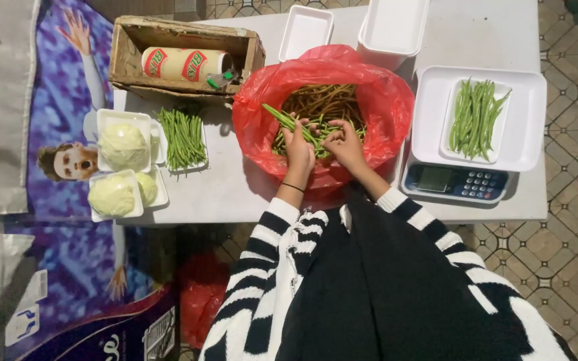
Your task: Sorting and weighing long beans from a large bag into a tray on a digital scale
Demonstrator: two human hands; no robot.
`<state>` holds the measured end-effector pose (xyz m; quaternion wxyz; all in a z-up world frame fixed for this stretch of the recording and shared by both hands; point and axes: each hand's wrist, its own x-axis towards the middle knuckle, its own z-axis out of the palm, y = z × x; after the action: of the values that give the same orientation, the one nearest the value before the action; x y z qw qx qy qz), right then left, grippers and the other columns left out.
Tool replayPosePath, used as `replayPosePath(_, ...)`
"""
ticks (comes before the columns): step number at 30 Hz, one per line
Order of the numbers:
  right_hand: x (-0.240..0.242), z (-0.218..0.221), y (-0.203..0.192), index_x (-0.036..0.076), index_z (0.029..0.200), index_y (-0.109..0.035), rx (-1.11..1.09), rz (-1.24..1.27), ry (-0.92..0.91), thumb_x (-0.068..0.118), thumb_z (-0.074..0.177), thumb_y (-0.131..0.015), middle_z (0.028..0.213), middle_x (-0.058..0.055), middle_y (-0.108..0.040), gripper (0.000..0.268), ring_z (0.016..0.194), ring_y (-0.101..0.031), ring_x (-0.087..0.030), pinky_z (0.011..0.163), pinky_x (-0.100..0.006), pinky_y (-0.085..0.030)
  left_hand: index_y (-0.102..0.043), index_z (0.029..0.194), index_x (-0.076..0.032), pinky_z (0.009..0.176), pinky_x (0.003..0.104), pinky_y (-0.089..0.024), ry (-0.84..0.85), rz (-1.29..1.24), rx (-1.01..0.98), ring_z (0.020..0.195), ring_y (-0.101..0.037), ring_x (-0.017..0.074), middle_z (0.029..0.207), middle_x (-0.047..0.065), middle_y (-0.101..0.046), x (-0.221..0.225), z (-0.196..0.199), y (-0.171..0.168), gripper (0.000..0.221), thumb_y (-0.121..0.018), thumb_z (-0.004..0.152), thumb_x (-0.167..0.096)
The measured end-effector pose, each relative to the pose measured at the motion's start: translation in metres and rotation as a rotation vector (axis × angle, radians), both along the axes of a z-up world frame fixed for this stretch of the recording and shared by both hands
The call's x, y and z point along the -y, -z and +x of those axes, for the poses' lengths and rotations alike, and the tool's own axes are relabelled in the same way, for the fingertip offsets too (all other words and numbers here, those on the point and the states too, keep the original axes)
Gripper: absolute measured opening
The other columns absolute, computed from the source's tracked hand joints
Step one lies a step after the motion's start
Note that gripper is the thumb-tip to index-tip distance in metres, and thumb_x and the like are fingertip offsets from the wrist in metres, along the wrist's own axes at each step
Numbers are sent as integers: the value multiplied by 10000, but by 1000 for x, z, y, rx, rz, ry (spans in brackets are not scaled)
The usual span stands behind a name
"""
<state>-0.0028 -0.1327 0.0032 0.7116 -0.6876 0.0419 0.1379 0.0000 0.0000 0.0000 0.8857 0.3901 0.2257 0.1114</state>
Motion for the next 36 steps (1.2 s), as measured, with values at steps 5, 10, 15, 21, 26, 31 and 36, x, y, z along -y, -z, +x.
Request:
replayPosePath(5,23,27,0,233,1196,-726,401,-727,-169,123,740,-745,1024,-48,-698,470,1001,-678,-289,849,-424,-566,-363,1432,-128,696,302,-644,90,33,-52,846,-713,176,1112,83,-637,-24,2,16,307,-405,1130,-164)
replayPosePath(10,26,38,4,285,1072,-760,487,-1401,-335,387,732,-844,951,24,-675,364,971,-588,-226,773,-403,-512,-451,1397,-77,692,294,-655,162,65,-75,864,-738,183,1162,107,-680,-38,2,40,294,-460,1106,-122)
replayPosePath(15,24,28,-21,245,974,-811,461,-1471,-307,340,765,-827,929,12,-700,230,974,-594,-235,832,-408,-501,-464,1429,-48,771,325,-655,264,74,-75,960,-746,226,1226,118,-666,-44,2,54,359,-493,1072,-33)
replayPosePath(21,39,26,-32,258,1057,-793,320,-1279,-240,352,914,-724,946,-17,-737,184,977,-679,-280,865,-465,-503,-463,1428,-31,807,370,-655,301,68,-84,1011,-748,272,1266,162,-665,-41,7,62,357,-491,1072,-27)
replayPosePath(26,44,20,-40,193,1118,-782,227,-1117,-240,324,938,-692,1039,-94,-744,240,1028,-695,-352,884,-507,-526,-476,1415,-52,750,348,-661,331,59,-134,902,-751,233,1207,127,-676,-18,14,72,335,-484,1081,-81)
replayPosePath(31,51,8,-63,125,1243,-744,330,-910,-177,257,945,-704,1122,-176,-709,329,1082,-675,-424,922,-519,-540,-486,1404,-46,811,426,-656,392,41,-106,973,-751,294,1221,173,-678,21,14,52,311,-469,1103,-120)
replayPosePath(36,77,0,-69,148,1259,-736,67,-242,15,350,1042,-612,1112,-158,-743,321,1116,-677,-282,950,-422,-538,-607,1215,-22,704,407,-666,541,70,-61,868,-740,226,1088,131,-722,79,16,10,229,-636,1013,-126)
